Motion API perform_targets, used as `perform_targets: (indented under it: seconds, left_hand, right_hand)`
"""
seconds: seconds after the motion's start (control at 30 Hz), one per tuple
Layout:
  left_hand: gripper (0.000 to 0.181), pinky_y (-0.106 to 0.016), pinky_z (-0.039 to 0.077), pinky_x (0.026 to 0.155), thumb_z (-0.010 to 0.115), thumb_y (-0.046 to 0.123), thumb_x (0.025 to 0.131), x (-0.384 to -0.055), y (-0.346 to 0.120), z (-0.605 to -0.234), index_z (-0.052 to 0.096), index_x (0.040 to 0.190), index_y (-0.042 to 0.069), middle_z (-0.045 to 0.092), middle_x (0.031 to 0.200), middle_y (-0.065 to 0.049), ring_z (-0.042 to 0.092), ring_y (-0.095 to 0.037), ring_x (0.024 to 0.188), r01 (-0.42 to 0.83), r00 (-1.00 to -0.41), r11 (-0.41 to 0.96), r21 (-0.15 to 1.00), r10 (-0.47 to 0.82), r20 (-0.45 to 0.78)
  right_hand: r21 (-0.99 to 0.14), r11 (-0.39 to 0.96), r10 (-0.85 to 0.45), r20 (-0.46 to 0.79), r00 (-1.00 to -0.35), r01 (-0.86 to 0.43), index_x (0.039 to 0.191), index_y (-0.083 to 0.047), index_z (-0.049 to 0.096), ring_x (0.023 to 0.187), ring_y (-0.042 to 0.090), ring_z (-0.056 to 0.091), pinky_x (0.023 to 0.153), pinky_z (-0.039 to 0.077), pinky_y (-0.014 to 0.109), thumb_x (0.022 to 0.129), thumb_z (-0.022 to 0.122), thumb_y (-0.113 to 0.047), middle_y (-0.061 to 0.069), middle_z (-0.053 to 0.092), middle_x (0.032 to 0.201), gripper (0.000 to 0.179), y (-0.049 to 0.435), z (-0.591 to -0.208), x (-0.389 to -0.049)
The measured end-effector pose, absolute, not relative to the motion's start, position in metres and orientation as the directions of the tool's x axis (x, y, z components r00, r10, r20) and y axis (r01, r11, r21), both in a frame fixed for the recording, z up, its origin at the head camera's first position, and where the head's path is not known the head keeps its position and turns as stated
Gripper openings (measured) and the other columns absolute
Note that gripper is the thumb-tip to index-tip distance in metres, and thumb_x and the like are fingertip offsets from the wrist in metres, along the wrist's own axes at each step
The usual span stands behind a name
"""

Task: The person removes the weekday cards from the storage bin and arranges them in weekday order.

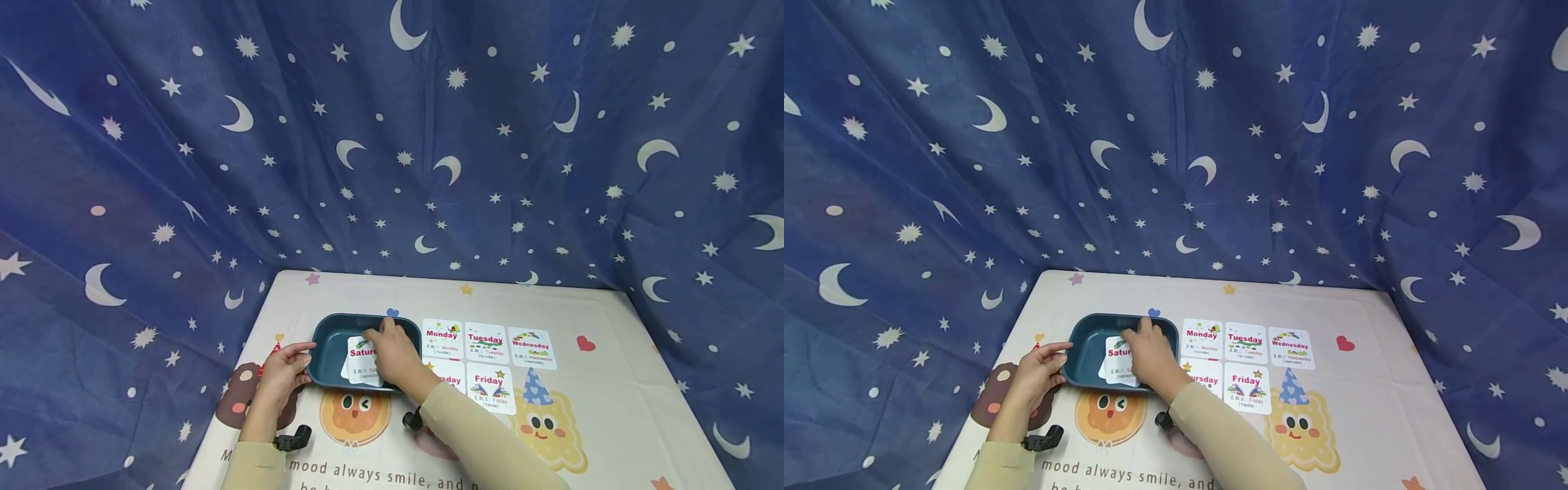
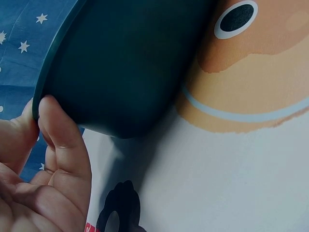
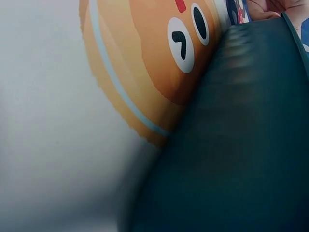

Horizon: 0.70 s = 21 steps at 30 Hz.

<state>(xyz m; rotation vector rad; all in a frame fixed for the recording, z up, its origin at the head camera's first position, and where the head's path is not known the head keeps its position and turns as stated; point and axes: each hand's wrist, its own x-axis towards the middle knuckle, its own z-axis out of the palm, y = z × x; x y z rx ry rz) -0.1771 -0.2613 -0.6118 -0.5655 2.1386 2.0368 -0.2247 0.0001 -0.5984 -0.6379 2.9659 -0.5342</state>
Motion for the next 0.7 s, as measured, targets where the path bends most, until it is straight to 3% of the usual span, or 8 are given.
perform_targets:
  seconds: [0.57, 0.7]
  left_hand:
    - [0.034, -0.024, 0.059, 0.063, 0.062, 0.002, 0.107, -0.177, -0.261, -0.610, 0.067, 0.140, -0.001, 0.064, 0.090, -0.005, 0.060, -0.013, 0.069, -0.350, -0.924, 0.007, 0.937, -0.168, -0.344]
    - [0.035, -0.024, 0.058, 0.061, 0.063, 0.000, 0.106, -0.177, -0.262, -0.610, 0.066, 0.140, -0.003, 0.064, 0.088, -0.004, 0.060, -0.012, 0.067, -0.345, -0.925, -0.016, 0.938, -0.161, -0.343]
  right_hand:
    - [-0.460, 0.810, -0.420, -0.022, -0.907, -0.364, 0.133, -0.023, 0.076, 0.087, 0.013, 0.057, 0.076, 0.052, 0.024, 0.082, 0.078, 0.010, 0.001, 0.060, 0.113, 0.061, 0.011, -0.582, -0.231]
    - [-0.498, 0.783, -0.425, 0.010, -0.905, -0.373, 0.128, -0.021, 0.078, 0.098, 0.016, 0.063, 0.087, 0.057, 0.030, 0.085, 0.068, 0.013, 0.002, 0.069, 0.117, 0.056, 0.015, -0.581, -0.235]
